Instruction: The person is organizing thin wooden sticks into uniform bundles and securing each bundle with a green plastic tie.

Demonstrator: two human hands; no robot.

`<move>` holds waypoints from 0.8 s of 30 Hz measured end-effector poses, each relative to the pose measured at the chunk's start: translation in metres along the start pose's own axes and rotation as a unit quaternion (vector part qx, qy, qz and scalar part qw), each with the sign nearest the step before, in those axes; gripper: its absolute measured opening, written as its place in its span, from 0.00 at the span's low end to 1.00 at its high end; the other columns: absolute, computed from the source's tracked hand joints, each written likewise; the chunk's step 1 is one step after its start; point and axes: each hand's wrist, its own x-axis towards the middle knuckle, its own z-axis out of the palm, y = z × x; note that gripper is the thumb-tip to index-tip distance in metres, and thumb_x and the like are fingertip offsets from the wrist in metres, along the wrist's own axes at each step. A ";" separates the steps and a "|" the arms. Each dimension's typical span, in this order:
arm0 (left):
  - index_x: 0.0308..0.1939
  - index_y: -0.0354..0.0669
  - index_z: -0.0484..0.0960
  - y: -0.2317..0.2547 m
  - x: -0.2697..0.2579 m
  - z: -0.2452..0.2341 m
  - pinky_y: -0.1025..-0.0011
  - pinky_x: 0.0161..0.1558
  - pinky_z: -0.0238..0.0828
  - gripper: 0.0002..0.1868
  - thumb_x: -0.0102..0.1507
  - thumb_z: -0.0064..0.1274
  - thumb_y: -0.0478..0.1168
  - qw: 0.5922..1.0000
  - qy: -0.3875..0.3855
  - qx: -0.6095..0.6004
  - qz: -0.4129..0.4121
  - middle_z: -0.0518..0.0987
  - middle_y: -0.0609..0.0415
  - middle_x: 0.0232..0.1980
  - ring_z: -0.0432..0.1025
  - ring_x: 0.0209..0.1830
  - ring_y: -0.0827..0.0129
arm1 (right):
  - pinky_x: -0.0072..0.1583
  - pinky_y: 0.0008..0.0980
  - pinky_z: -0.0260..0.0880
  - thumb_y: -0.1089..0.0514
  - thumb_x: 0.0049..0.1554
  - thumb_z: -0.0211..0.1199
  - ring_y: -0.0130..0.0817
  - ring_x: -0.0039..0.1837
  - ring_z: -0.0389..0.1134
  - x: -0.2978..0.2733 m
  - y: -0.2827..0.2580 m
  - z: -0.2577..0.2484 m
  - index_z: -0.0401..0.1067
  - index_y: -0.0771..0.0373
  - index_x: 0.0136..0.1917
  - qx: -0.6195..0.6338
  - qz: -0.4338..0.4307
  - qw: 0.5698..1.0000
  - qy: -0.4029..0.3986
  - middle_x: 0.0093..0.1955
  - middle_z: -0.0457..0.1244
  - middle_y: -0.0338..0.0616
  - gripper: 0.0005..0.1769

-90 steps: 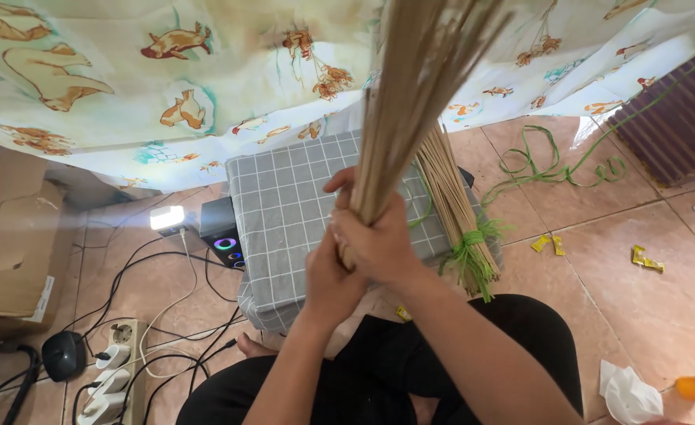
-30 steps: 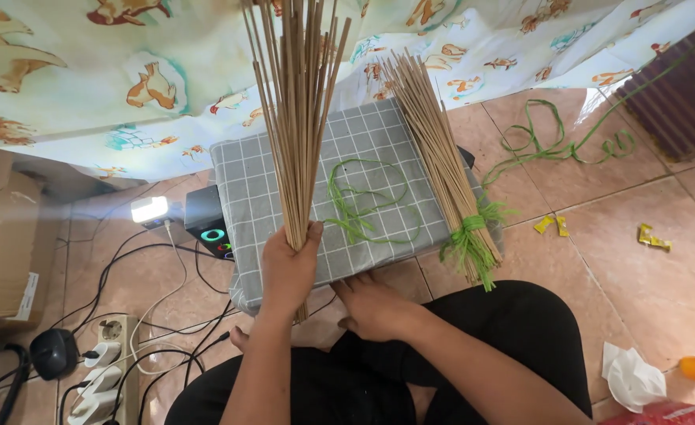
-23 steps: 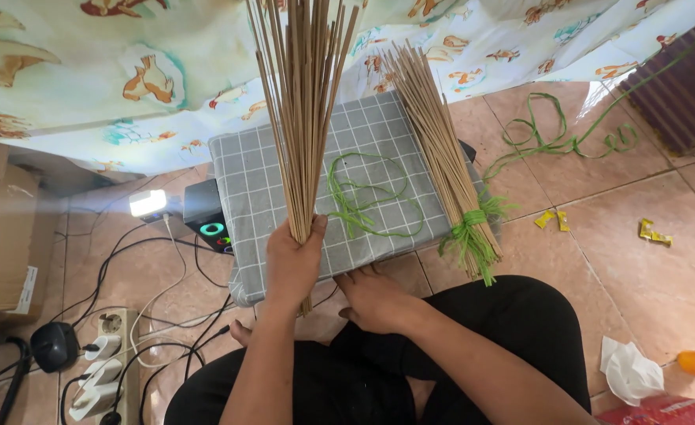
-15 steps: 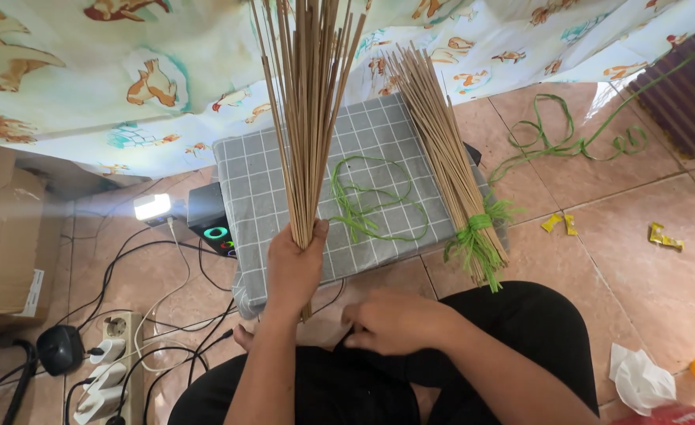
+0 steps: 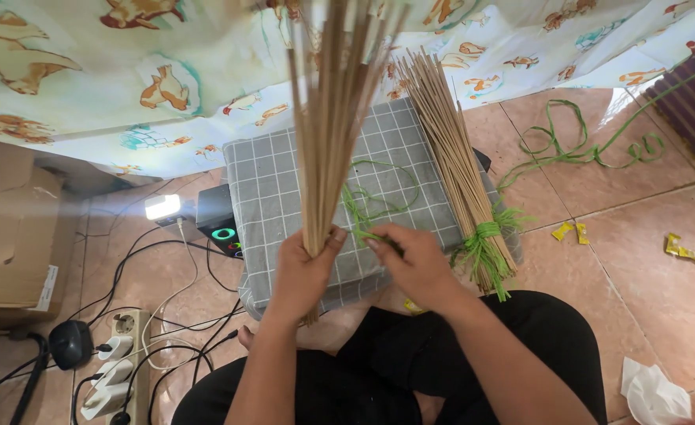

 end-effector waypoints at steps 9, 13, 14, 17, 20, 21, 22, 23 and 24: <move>0.28 0.38 0.82 -0.004 0.007 -0.027 0.69 0.23 0.59 0.16 0.65 0.59 0.46 0.996 0.079 0.006 0.029 0.69 0.51 0.15 0.63 0.17 0.67 | 0.28 0.24 0.53 0.61 0.60 0.63 0.25 0.25 0.55 0.015 0.016 -0.014 0.81 0.63 0.45 0.145 0.117 0.975 0.122 0.22 0.56 0.39 0.08; 0.29 0.41 0.81 -0.011 0.003 -0.013 0.75 0.23 0.59 0.16 0.67 0.58 0.47 0.987 0.128 -0.083 0.043 0.67 0.56 0.14 0.63 0.16 0.72 | 0.28 0.19 0.52 0.60 0.64 0.57 0.22 0.25 0.54 0.019 0.028 0.005 0.78 0.62 0.51 0.347 0.211 0.897 0.173 0.27 0.55 0.36 0.09; 0.28 0.41 0.79 -0.013 0.002 -0.006 0.76 0.23 0.60 0.15 0.68 0.57 0.44 0.976 0.151 -0.139 0.070 0.67 0.57 0.14 0.64 0.15 0.73 | 0.27 0.21 0.52 0.61 0.63 0.56 0.25 0.24 0.56 0.018 0.026 0.012 0.78 0.63 0.54 0.358 0.226 0.894 0.150 0.28 0.57 0.39 0.11; 0.27 0.43 0.78 -0.021 0.005 0.010 0.76 0.24 0.63 0.15 0.69 0.56 0.42 0.957 0.196 -0.173 0.125 0.69 0.57 0.14 0.66 0.15 0.73 | 0.27 0.24 0.55 0.66 0.61 0.53 0.29 0.24 0.60 0.010 0.007 0.024 0.67 0.64 0.67 0.325 0.178 0.922 0.111 0.31 0.61 0.45 0.21; 0.26 0.43 0.78 -0.039 0.014 0.022 0.73 0.24 0.66 0.15 0.67 0.60 0.41 0.950 0.226 -0.104 0.188 0.72 0.54 0.14 0.69 0.15 0.69 | 0.31 0.27 0.62 0.70 0.59 0.49 0.32 0.27 0.65 0.003 0.021 0.041 0.63 0.63 0.71 0.258 0.095 0.957 0.090 0.35 0.64 0.49 0.26; 0.25 0.42 0.79 -0.046 0.019 0.025 0.72 0.23 0.66 0.15 0.65 0.63 0.41 0.945 0.230 -0.057 0.224 0.73 0.52 0.13 0.70 0.14 0.66 | 0.33 0.28 0.65 0.70 0.60 0.48 0.34 0.28 0.69 0.002 0.033 0.047 0.69 0.62 0.65 0.235 0.074 0.965 0.089 0.36 0.66 0.50 0.22; 0.25 0.42 0.79 -0.038 0.015 0.024 0.72 0.23 0.66 0.15 0.65 0.63 0.41 0.946 0.229 -0.058 0.224 0.73 0.52 0.13 0.70 0.14 0.66 | 0.33 0.28 0.65 0.70 0.60 0.48 0.34 0.28 0.69 0.002 0.025 0.045 0.69 0.62 0.65 0.235 0.075 0.965 0.090 0.36 0.66 0.50 0.22; 0.25 0.44 0.78 -0.030 0.013 0.024 0.72 0.24 0.65 0.16 0.67 0.61 0.41 0.951 0.209 -0.071 0.217 0.72 0.54 0.14 0.67 0.16 0.72 | 0.37 0.32 0.70 0.68 0.59 0.54 0.37 0.32 0.73 0.003 0.017 0.043 0.72 0.65 0.64 0.190 0.030 0.977 0.087 0.40 0.69 0.53 0.20; 0.24 0.45 0.77 -0.022 0.011 0.023 0.72 0.24 0.65 0.17 0.68 0.58 0.41 0.956 0.190 -0.085 0.210 0.71 0.55 0.14 0.65 0.17 0.78 | 0.41 0.36 0.76 0.66 0.58 0.60 0.41 0.37 0.77 0.005 0.009 0.040 0.75 0.67 0.62 0.144 -0.015 0.986 0.084 0.44 0.72 0.55 0.18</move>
